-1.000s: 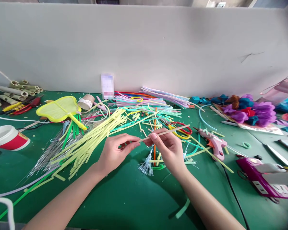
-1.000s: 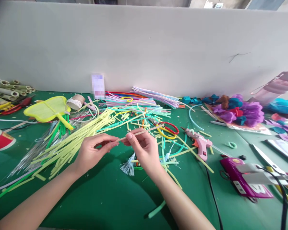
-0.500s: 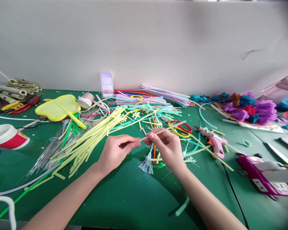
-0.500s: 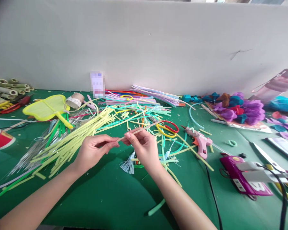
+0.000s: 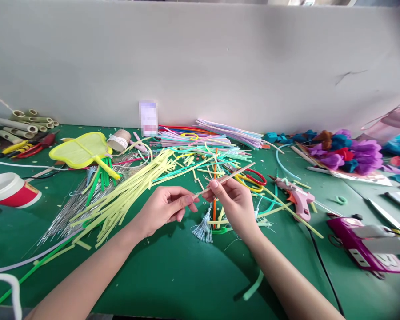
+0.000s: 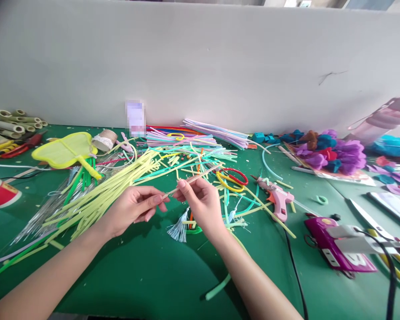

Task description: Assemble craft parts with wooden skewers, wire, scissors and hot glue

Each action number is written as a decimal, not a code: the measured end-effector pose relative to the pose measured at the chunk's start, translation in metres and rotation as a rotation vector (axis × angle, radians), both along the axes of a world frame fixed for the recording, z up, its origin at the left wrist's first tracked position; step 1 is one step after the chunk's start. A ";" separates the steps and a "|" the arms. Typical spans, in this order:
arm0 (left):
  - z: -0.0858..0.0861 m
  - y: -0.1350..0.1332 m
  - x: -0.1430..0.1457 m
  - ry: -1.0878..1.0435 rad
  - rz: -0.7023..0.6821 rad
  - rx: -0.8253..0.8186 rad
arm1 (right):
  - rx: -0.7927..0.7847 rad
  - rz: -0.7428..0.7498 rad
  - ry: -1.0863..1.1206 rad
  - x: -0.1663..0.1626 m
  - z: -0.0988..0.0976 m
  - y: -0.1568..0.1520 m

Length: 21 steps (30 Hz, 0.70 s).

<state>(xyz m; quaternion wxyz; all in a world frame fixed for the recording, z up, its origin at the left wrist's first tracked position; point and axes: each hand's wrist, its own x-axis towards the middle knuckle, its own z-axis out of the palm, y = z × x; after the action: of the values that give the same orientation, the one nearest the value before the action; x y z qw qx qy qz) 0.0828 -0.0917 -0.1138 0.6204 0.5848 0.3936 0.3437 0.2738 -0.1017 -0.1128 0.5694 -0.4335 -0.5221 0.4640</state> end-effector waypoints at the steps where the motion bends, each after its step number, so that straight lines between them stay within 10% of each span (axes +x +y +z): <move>1: -0.001 0.000 0.000 0.002 0.000 -0.001 | -0.001 -0.001 -0.003 0.000 0.000 0.000; 21: -0.001 0.002 -0.001 0.032 0.014 0.031 | 0.117 -0.057 -0.092 -0.003 -0.004 -0.003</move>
<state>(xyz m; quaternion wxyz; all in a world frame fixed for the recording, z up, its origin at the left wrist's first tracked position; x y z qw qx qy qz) 0.0814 -0.0899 -0.1152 0.6025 0.5968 0.4022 0.3449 0.2710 -0.1046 -0.1168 0.5822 -0.4352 -0.5612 0.3959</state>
